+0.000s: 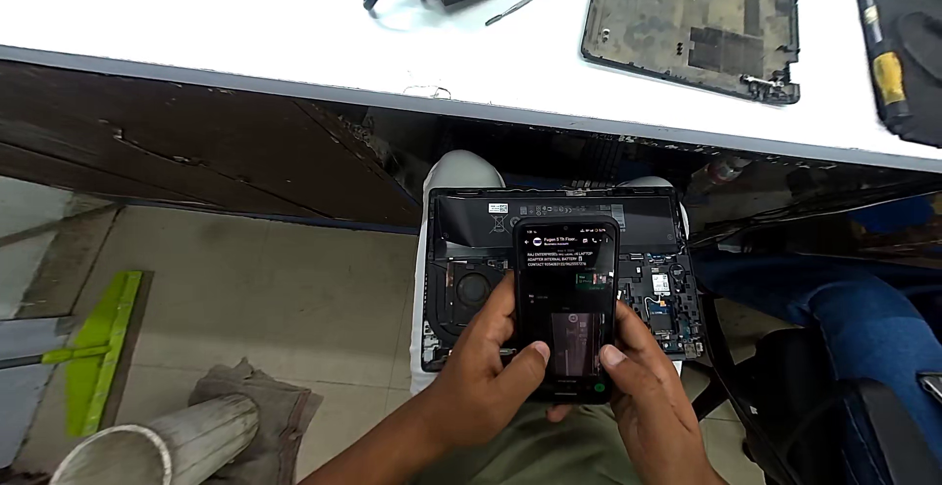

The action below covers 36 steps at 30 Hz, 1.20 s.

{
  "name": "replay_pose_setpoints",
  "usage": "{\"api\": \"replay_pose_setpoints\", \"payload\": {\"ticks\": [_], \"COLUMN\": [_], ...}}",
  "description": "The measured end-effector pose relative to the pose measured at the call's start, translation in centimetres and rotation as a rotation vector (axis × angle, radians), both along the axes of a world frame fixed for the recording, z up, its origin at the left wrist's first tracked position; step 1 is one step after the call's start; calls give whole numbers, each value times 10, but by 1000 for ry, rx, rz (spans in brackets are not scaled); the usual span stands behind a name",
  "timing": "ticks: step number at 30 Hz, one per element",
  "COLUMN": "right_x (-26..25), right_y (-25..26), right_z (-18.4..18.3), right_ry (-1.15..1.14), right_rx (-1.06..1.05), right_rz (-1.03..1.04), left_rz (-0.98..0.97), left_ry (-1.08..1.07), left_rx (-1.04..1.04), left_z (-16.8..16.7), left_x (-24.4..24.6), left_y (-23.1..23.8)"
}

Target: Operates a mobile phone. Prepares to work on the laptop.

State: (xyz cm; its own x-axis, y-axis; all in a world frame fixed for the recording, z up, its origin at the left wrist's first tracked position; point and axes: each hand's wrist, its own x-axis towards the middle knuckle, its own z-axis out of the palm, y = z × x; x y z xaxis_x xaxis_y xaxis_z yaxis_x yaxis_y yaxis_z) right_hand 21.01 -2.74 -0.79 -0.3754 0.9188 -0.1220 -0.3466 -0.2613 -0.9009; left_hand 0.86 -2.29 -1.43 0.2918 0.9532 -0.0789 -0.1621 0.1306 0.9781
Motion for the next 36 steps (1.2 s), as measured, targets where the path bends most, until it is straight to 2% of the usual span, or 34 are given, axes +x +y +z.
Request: {"api": "replay_pose_setpoints", "payload": {"ticks": [5,11,27,36], "right_x": [-1,-9,-6,-6], "right_y": [0,-2,-2,-4], "right_z": [1,5,6,3], "right_ry": [-19,-149,-115,-169], "right_rx": [3,26,9,80], "right_rz": [-3,-49,-27,-13], "left_rz": [16,10,6,81], "left_ry": [-74,-91,-108,-78], "left_rx": [57,55,14,24], "left_z": [1,-1,-2,1], "left_x": [1,-1,-2,2], "left_y": [3,1,0,2]}}
